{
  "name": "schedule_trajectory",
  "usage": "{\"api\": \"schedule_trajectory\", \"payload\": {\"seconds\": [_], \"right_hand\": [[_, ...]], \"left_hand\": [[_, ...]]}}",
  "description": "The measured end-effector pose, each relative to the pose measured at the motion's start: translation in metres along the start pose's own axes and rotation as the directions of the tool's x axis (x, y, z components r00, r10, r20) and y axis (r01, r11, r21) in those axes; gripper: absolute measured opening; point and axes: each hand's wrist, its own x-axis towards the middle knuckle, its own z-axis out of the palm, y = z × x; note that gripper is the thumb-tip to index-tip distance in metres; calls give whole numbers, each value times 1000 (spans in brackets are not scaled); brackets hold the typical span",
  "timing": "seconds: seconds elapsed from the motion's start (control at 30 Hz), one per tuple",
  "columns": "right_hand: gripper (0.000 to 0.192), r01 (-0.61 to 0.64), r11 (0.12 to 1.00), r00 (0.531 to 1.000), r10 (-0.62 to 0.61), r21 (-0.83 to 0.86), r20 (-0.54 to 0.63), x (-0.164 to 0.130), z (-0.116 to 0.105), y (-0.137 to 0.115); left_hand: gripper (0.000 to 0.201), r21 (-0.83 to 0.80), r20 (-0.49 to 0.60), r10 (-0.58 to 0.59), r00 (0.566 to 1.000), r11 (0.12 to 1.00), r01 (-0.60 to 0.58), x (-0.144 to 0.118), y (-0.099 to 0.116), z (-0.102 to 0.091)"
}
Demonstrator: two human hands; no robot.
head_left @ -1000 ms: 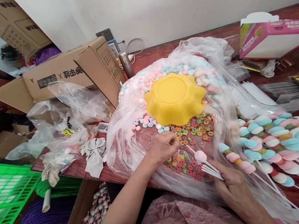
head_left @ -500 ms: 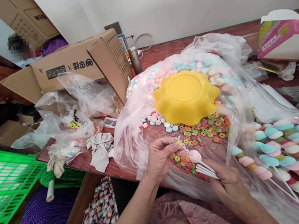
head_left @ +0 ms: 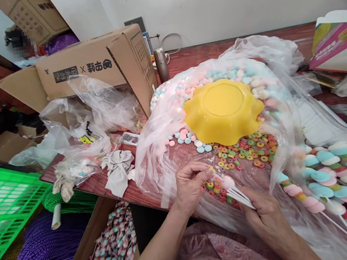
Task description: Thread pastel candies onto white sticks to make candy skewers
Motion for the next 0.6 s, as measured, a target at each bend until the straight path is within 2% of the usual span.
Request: {"api": "schedule_trajectory", "payload": {"seconds": [0.1, 0.17, 0.33, 0.5, 0.6], "right_hand": [[26, -58, 996, 998, 56, 73, 28, 3, -1, -5], [27, -90, 988, 995, 85, 126, 45, 4, -1, -9], [25, -60, 983, 998, 59, 172, 11, 2, 1, -5], [19, -23, 992, 997, 32, 126, -70, -10, 1, 11], [18, -20, 996, 989, 32, 87, -148, -17, -7, 22]], "left_hand": [[22, 15, 29, -15, 999, 1000, 15, -5, -7, -1], [27, -26, 52, -66, 996, 997, 68, -9, -13, 1], [70, -104, 110, -165, 980, 979, 177, -17, -20, 11], [71, 29, 238, -228, 944, 973, 228, -20, -26, 21], [70, 157, 334, -284, 899, 957, 244, -3, -19, 17]]}}
